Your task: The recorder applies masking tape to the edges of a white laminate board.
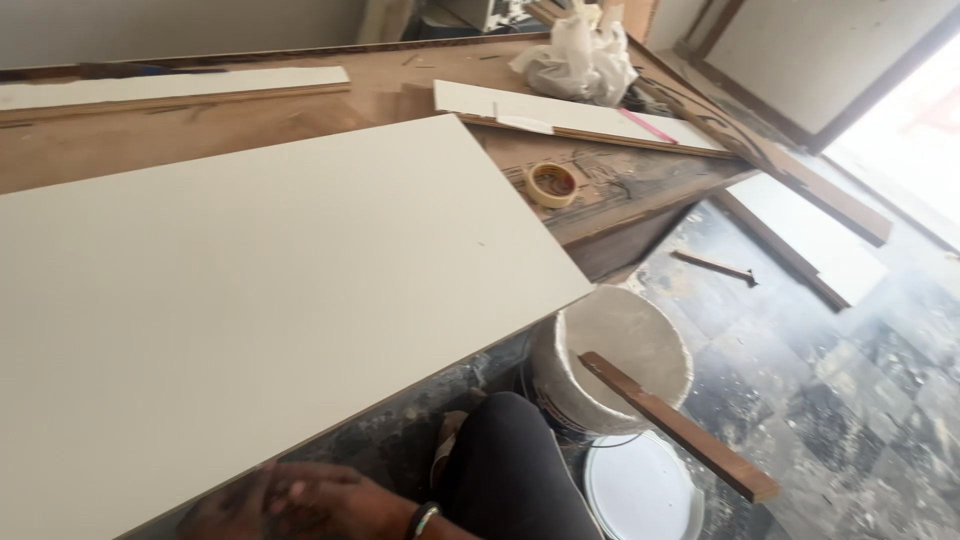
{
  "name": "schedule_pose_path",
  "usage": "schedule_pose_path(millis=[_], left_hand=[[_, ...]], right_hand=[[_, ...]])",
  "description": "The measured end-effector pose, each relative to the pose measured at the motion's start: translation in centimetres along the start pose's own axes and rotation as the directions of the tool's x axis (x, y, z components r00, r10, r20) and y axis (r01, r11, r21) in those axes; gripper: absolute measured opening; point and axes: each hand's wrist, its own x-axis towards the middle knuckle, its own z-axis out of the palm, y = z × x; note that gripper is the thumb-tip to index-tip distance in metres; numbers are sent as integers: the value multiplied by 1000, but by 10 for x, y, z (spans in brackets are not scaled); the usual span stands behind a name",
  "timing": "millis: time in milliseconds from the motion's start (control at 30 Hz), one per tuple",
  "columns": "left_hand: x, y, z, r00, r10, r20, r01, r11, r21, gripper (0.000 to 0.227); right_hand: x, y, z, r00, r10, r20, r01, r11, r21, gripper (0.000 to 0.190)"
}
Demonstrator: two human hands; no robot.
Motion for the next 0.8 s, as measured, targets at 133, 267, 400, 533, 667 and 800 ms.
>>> schedule_pose_path(millis=[133, 267, 400, 533, 667, 800], left_hand=[[-4, 10, 0, 996, -78, 32, 80, 994, -67, 40], [-10, 13, -13, 980, -188, 61, 195, 972, -133, 35], [-14, 35, -13, 959, -218, 181, 264, 919, -294, 31], [-18, 55, -19, 970, -207, 130, 237, 928, -286, 34], [-14, 46, -19, 943, -292, 161, 314, 940, -133, 33], [-6, 14, -15, 917, -329, 224, 390, 855, -341, 32]], right_hand=[[-5, -1, 1, 993, -54, 106, 49, 997, 52, 61], [-5, -3, 6, 996, -46, 71, 47, 999, -17, 67], [6, 8, -6, 998, -58, -12, 57, 996, -74, 79], [3, 5, -2, 996, -91, -10, 88, 982, -164, 83], [2, 4, 1, 996, -85, 4, 83, 962, -260, 84], [-6, -11, 10, 998, -66, 1, 64, 979, -195, 79]])
